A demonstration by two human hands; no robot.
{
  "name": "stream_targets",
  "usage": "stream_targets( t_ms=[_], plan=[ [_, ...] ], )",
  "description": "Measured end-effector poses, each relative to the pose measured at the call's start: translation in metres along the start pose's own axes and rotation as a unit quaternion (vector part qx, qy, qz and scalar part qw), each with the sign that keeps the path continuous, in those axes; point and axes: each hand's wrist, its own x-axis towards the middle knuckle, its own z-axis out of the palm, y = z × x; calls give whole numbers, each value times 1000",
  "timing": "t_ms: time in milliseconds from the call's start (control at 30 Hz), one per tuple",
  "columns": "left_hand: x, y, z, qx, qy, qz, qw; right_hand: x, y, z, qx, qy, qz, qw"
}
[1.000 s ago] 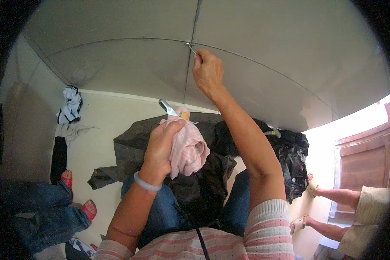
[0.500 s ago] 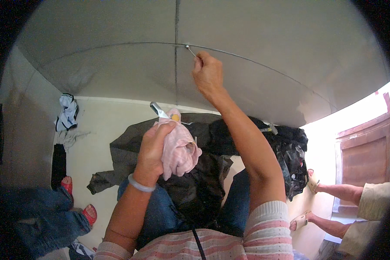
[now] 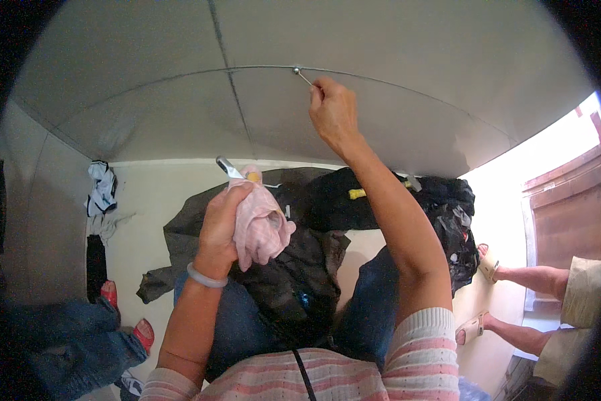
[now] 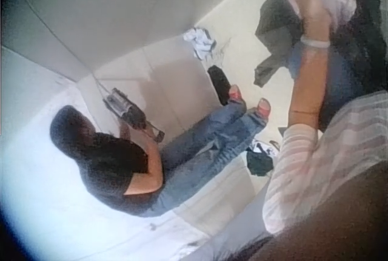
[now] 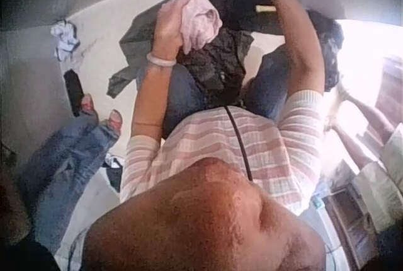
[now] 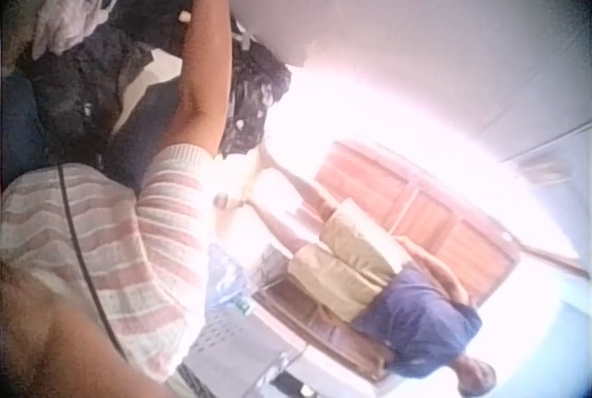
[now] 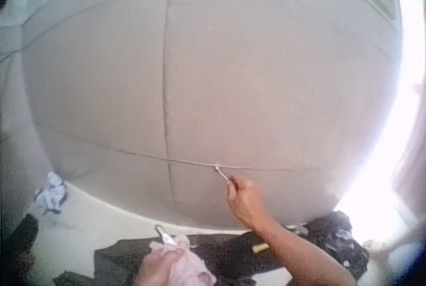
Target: The recorder uses a metal tool and a pink cloth to clean and seal a seam between wall panels.
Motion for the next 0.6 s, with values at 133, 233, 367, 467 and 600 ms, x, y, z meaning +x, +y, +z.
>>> stream_targets(
  t_ms=[133, 233, 367, 467, 600],
  plan=[
    [5, -7, 0, 9, 5, 7, 1000, -2, 8, -14, -22, 8, -10, 1000],
    [7, -10, 0, 8, 2, 4, 1000, -4, 13, -23, -20, 14, -7, 1000],
    [7, -11, 3, 20, -5, 9, 1000, -6, 19, -36, -8, 2, 28, 1000],
    [9, -15, 6, 22, -2, 8, 1000, -8, 29, -44, -8, 17, 21, 1000],
    [13, -20, 5, 23, 4, 5, 1000, -9, 41, -60, -10, 17, 16, 1000]
  ],
)
